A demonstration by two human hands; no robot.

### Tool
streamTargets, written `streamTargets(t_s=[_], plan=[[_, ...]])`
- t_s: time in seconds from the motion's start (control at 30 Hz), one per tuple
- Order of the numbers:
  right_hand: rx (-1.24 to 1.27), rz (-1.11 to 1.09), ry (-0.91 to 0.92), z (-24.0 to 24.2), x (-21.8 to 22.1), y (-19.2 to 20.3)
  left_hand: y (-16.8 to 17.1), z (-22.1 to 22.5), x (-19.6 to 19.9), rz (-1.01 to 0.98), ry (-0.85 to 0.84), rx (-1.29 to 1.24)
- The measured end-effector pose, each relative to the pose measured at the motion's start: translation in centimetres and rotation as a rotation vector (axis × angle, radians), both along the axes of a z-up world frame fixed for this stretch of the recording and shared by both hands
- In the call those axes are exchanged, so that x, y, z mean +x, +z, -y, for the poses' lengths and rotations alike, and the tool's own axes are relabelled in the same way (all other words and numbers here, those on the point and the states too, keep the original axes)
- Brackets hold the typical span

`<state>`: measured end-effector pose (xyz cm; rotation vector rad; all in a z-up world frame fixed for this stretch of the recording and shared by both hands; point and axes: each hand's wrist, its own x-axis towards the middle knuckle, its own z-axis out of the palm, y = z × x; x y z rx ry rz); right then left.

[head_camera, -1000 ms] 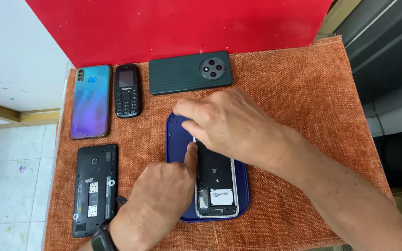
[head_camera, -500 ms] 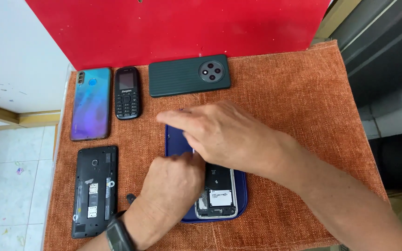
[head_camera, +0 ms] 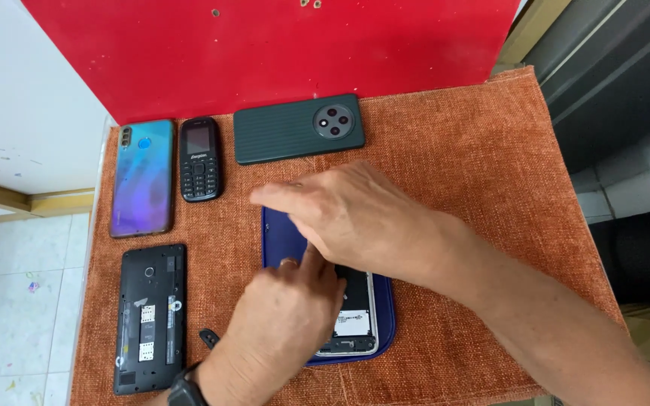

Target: Disassembling a mobile phone by removing internal screws with a precision screwdriver and inspecting internal components.

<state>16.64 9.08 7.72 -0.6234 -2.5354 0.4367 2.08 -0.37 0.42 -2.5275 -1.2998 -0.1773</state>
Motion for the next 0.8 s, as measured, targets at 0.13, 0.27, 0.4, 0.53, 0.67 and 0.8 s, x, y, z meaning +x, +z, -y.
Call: streamTargets(t_s=[0.13,0.27,0.4,0.53,0.67,0.8], plan=[[-0.245,0.062,0.042,0.0,0.0,0.4,0.7,0.8,0.3,-0.080,-0.035,0.088],[0.020,0.077,-0.071,-0.4,0.1,-0.4,0.9,1.4,0.7,-0.030,0.044,-0.045],[-0.243,0.161,-0.025,0.4,0.0,1.9,0.0,2.9,1.8,0.019,0.181,-0.283],[0.128,0.138,-0.153,0.0,0.1,-0.5,-3.0,4.9,4.7,-0.061,0.312,-0.295],[-0.085,0.199,-0.118,0.6,0.3,1.0,-3.6,5.7,6.8,0.048,0.442,-0.082],[0.033,0.174,-0.147,0.0,0.0,-0.8,-3.2,5.7,7.8,0.171,0.464,-0.006]])
